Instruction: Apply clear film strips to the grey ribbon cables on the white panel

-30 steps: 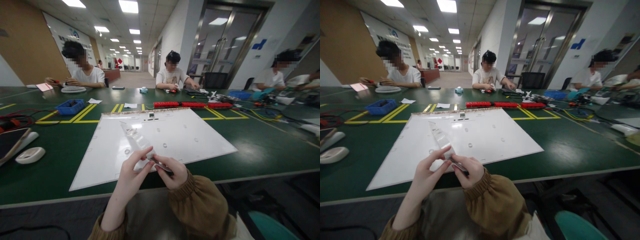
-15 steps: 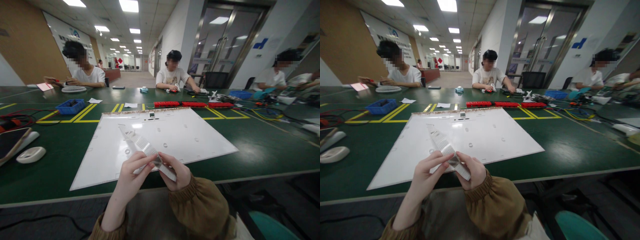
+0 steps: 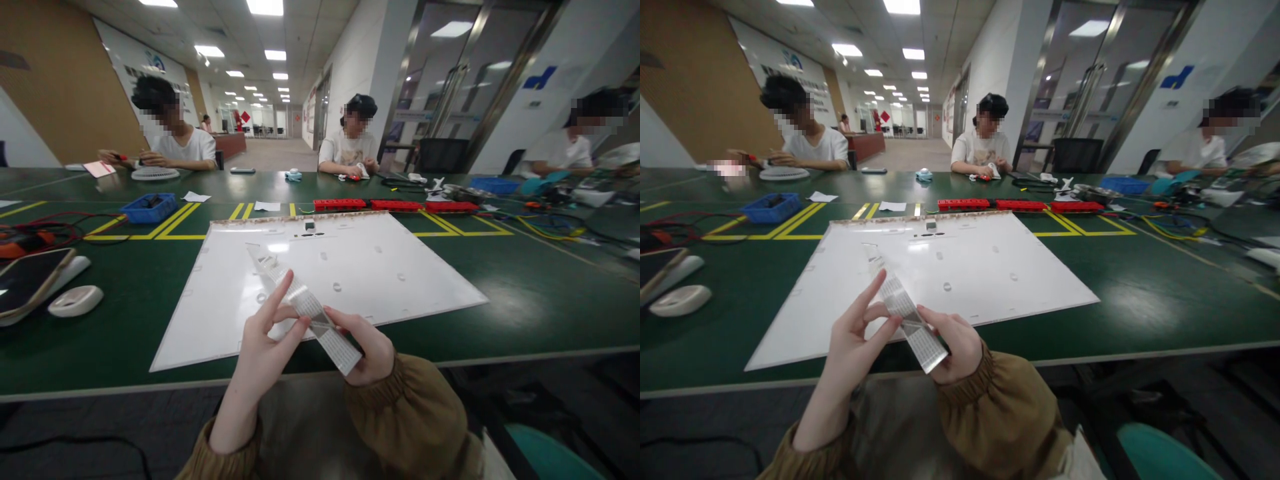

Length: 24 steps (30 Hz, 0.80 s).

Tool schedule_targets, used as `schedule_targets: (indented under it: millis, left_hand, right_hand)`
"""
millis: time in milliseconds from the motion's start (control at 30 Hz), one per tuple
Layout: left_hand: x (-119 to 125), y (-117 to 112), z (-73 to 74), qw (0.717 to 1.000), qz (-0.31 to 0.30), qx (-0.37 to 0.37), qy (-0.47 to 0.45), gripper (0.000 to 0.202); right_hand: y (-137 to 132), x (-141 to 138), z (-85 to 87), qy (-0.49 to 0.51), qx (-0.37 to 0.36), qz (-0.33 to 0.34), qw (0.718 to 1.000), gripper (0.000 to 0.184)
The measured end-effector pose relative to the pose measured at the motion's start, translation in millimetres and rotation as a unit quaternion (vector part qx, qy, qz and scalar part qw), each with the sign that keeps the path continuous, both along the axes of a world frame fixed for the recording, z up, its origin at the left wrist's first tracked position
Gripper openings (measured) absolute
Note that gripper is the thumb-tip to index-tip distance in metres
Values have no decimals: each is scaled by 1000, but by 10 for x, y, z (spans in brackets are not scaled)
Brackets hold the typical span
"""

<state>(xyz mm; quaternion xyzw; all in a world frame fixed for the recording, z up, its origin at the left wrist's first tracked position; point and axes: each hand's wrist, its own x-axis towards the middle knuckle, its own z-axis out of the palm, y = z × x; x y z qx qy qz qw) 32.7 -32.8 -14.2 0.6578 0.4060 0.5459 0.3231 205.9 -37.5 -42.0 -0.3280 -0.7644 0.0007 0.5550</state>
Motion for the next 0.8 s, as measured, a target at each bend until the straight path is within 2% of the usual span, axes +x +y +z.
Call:
schedule_targets:
  millis: [67,133,400,600,800]
  left_hand:
    - [0,-11,3,999,-21,-25,-6,76]
    - [-5,-14,4,999,-34,-36,-5,76]
    - [-23,7,-6,998,-60,2,17,56]
    - [-29,-9,20,996,-90,-3,20,41]
    - [-28,-4,34,995,-91,9,28,37]
  right_hand:
    - [-9,-7,1,3,-1,-4,1000,44]
    - [-18,-16,3,7,3,-10,1000,42]
    - [-35,-7,5,8,22,-13,1000,46]
    - [-49,-10,16,28,21,-18,999,42]
    - [-52,-24,48,36,21,-12,999,38]
